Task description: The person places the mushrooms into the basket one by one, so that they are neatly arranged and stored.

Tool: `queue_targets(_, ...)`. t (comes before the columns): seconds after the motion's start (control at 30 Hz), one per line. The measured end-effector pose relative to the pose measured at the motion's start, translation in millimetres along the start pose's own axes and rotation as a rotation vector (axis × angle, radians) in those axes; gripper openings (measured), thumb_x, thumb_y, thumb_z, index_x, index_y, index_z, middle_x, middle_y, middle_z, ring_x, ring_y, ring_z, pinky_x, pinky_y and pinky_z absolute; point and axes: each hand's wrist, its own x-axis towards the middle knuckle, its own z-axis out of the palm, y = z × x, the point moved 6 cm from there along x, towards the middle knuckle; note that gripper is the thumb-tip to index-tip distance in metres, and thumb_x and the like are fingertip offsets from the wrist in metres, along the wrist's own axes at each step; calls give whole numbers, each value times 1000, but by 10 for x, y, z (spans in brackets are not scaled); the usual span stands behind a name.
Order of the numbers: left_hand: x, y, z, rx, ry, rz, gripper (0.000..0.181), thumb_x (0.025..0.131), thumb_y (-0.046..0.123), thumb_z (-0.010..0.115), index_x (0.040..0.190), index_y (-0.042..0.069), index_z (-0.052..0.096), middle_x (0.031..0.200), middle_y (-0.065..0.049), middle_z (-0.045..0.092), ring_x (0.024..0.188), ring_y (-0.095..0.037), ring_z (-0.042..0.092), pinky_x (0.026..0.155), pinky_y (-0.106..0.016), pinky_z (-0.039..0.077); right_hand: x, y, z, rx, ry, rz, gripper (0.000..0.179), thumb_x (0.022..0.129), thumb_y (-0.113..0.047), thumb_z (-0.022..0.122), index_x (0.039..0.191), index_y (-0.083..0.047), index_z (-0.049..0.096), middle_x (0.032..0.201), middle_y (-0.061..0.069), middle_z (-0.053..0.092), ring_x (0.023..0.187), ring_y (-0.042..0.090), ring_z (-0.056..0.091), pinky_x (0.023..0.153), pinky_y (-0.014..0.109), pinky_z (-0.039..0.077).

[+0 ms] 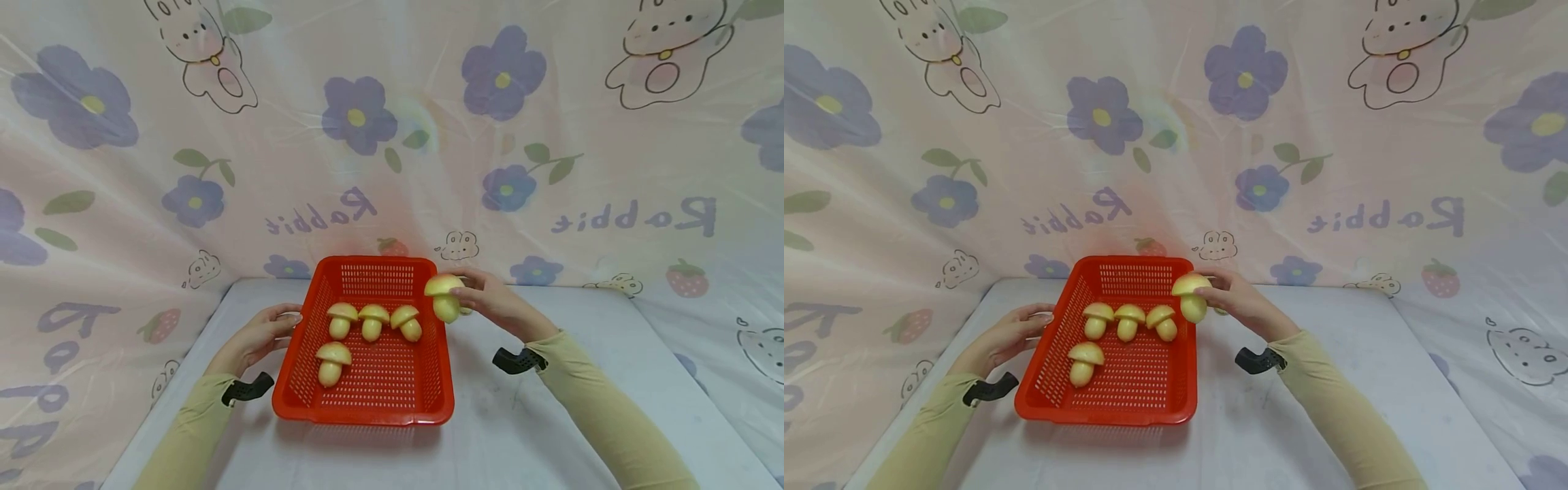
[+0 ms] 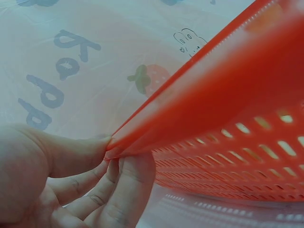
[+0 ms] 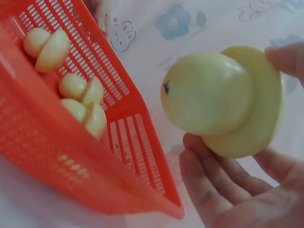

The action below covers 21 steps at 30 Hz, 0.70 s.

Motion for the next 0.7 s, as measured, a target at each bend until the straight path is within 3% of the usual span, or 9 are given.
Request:
queue_targets(0.1,1,3,-1,-2,3,-4,50,99,18,53,140,-4,34,112,-10,62,96,-20,64,82,-36,54,46,-28,99,-25,-34,-4,46,95,-26,60,138,-16,48,127,10,53,111,27,51,90,41,41)
queue_targets(0.33,-2,-5,2,-12,-6,-1,48,100,16,52,139,-5,34,111,-10,63,95,-20,64,81,-37,54,132,-52,340,-58,-124,-32,43,93,-29,62,133,-17,54,124,10,58,113,28,53,96,45,41)
queue_targets(0.7,3,-8,-2,-18,-7,5,47,100,15,51,140,-5,33,111,-9,63,95,-19,64,82,-36,54,267,-38,545,-98,-114,10,47,90,-32,66,131,-15,53,125,7,56,117,25,49,101,51,36)
